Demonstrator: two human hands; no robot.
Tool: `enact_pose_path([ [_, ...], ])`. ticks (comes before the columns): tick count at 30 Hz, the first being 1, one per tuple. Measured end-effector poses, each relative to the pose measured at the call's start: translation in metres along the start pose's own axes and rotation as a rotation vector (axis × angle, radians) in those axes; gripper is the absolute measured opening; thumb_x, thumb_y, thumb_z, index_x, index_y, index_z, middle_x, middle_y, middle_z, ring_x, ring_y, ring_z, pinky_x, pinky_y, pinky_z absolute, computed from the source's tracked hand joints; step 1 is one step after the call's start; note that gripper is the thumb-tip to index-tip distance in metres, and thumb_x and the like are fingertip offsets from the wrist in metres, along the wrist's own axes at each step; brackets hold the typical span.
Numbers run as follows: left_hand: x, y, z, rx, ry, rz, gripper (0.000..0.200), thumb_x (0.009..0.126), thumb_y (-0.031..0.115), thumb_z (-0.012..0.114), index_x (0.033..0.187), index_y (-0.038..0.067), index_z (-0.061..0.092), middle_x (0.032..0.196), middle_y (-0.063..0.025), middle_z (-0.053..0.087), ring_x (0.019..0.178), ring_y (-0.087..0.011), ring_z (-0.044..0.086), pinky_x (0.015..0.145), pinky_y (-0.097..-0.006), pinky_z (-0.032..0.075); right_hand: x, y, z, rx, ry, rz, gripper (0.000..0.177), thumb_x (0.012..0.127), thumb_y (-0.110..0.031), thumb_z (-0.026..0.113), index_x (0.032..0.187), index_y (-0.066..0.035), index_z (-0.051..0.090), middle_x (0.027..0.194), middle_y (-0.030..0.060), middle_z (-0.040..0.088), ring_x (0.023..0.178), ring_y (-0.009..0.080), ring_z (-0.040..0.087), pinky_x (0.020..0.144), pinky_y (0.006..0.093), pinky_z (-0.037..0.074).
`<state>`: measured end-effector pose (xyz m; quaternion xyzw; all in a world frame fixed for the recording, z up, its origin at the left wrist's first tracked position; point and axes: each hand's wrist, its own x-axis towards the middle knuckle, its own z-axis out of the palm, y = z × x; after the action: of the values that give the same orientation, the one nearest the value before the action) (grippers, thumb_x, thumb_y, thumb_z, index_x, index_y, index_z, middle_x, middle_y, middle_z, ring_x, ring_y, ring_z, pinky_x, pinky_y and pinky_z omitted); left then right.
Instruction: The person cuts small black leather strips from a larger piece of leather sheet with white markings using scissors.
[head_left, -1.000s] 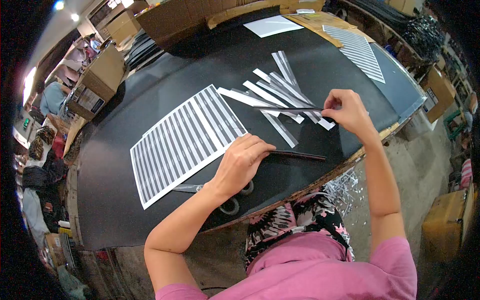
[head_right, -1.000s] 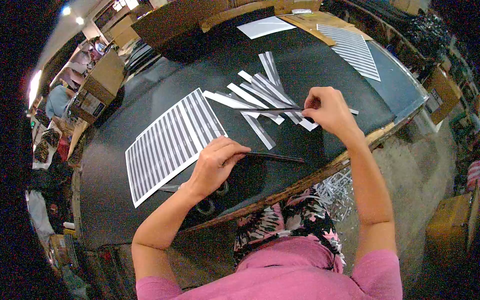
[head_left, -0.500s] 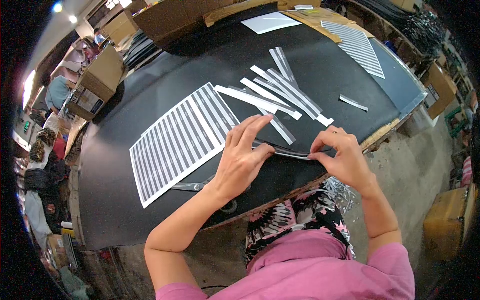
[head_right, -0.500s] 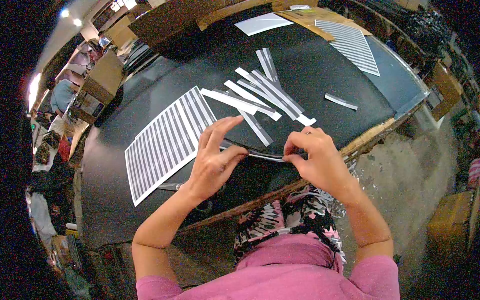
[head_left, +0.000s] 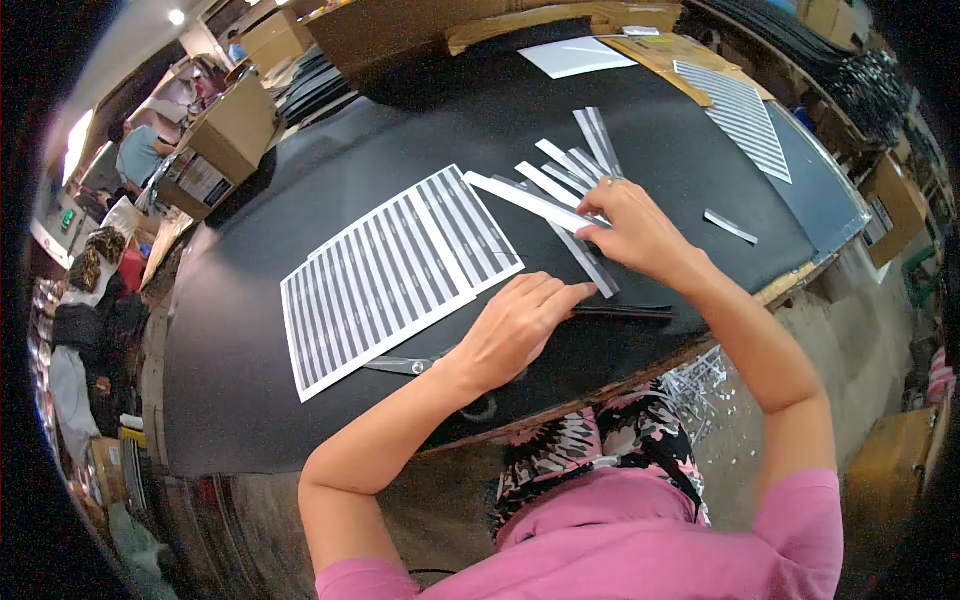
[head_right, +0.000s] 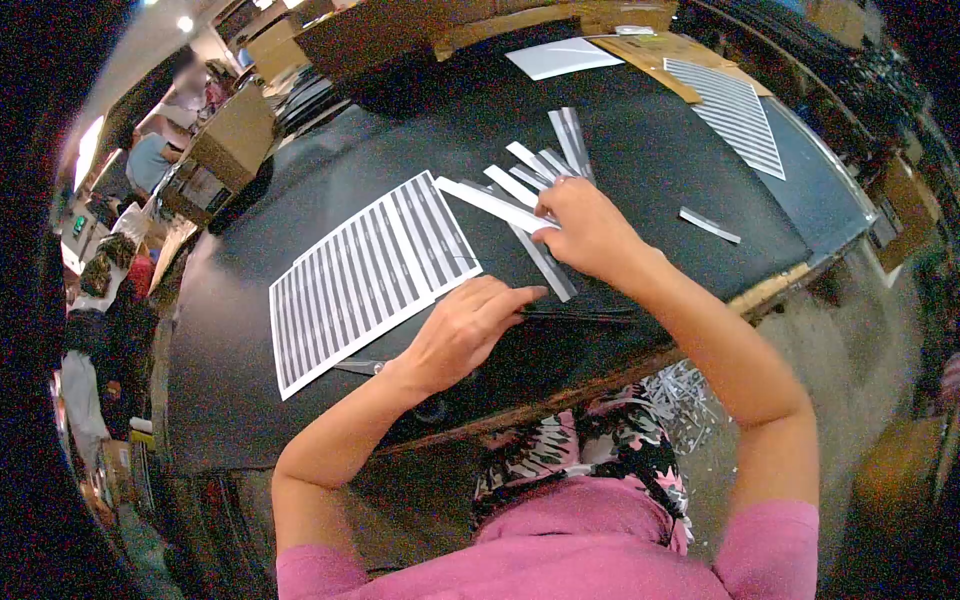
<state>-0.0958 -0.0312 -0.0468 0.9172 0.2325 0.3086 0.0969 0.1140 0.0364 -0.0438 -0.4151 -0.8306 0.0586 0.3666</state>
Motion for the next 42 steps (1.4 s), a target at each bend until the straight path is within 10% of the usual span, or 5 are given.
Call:
enact_pose_path([
  [19,-0.009,-0.007,-0.001,-0.083,0.021,0.009,0.031,0.078,-0.002,0.056,0.108,0.001,0.063,0.09,-0.013,0.056,0.085,-0.0301,0.055,0.075,-0.0385,0.046,0.046,-0.01,-0.001,0.109,-0.241,0.376,0.015,0.061,-0.01,0.074,0.068,0.001,0.068,0.071,0.0191,0.066,0.068,0.0293,0.067,0.065,0.037,0.052],
  [31,-0.007,-0.003,-0.002,-0.069,0.006,-0.033,0.026,0.075,-0.003,0.064,0.1,0.003,0.065,0.088,-0.0106,0.058,0.085,-0.0286,0.058,0.074,-0.037,0.048,-0.069,-0.029,-0.068,-0.314,-0.083,-0.281,0.015,0.07,-0.001,0.065,0.082,-0.002,0.056,0.095,0.0106,0.061,0.098,0.0296,0.057,0.085,0.04,0.045],
  [42,0.001,0.003,-0.002,-0.038,0.1,-0.048,0.019,0.075,-0.001,0.066,0.093,0.003,0.065,0.1,-0.0125,0.062,0.099,-0.0302,0.057,0.085,-0.0389,0.047,-0.077,-0.023,-0.069,-0.223,-0.052,-0.274,0.014,0.07,0.0,0.066,0.08,-0.002,0.055,0.101,0.0108,0.061,0.094,0.0306,0.058,0.086,0.0417,0.045],
])
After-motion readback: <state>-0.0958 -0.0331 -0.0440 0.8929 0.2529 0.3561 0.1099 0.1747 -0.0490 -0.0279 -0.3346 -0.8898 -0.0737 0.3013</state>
